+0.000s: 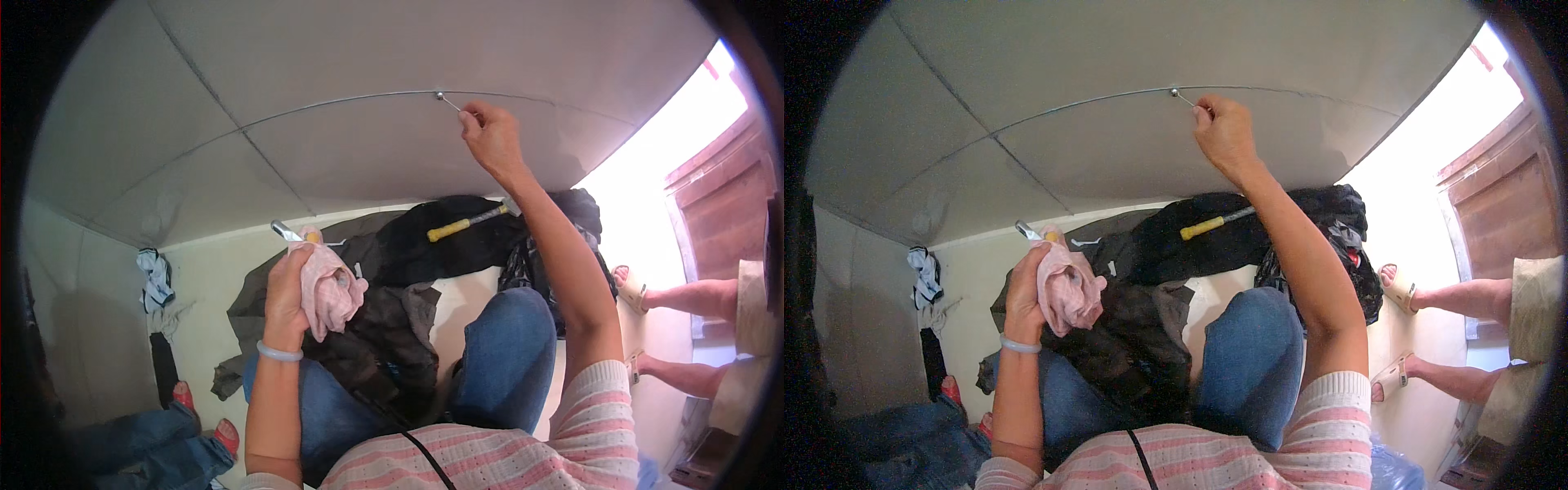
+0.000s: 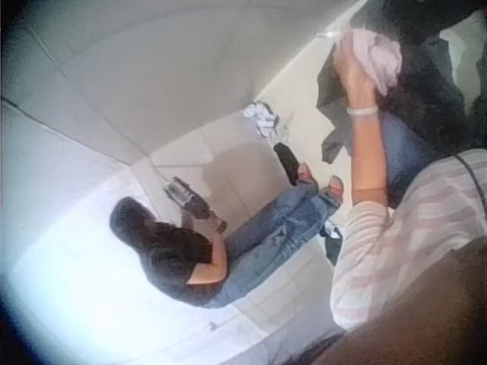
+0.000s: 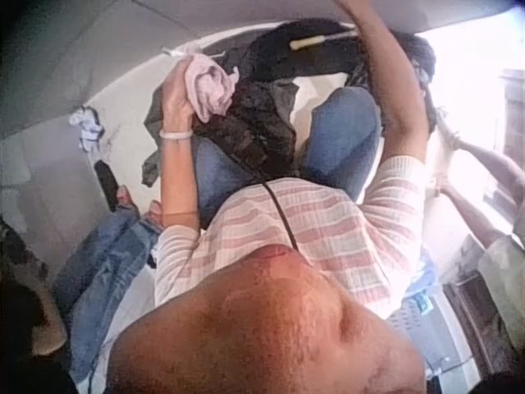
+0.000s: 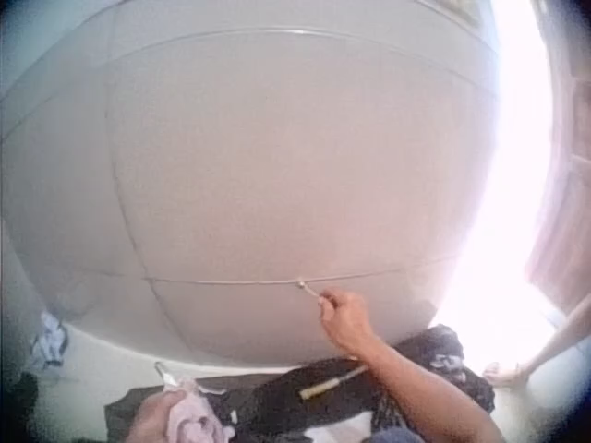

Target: The recorder uses a metal tool and a pink cloth to clean and seal a seam between wall panels.

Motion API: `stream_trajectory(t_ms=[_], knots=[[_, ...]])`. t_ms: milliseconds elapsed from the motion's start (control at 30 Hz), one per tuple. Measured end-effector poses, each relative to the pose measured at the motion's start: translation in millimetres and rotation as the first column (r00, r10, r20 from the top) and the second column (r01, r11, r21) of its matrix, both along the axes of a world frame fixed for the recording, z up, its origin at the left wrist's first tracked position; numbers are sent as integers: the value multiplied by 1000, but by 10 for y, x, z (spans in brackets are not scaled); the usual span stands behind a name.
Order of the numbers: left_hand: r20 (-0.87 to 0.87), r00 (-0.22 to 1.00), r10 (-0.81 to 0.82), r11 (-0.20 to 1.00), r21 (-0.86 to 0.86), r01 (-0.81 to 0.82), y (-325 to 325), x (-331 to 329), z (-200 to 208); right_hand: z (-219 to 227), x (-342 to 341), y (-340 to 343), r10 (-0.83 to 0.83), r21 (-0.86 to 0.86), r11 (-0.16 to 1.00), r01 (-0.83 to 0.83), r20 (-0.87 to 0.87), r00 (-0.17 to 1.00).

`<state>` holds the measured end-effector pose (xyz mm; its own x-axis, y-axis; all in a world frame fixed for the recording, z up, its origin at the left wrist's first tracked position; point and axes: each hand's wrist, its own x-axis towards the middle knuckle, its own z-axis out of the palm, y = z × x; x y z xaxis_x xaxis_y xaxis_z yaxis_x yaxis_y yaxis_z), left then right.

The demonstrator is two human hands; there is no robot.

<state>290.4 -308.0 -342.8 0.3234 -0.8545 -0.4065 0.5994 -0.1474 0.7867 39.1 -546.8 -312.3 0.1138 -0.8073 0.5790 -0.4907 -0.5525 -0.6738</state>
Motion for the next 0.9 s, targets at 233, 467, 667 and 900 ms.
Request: stream_trajectory(t_ms=[233,467,667,900], knots=[[-13,1000,-6,1000,15,6,-46,-122,35,-6,-427,-117,-46,30,998,47,-5,999],[22,999,-36,998,59,34,-90,-94,-106,-4,-879,-227,-143,23,989,146,-88,986],[-8,998,-63,996,64,63,-136,-139,-164,30,-1283,-313,-230,56,971,233,-54,972],[25,995,-102,991,85,99,-163,-153,-228,5,-1787,-458,-304,119,943,312,-81,949]])
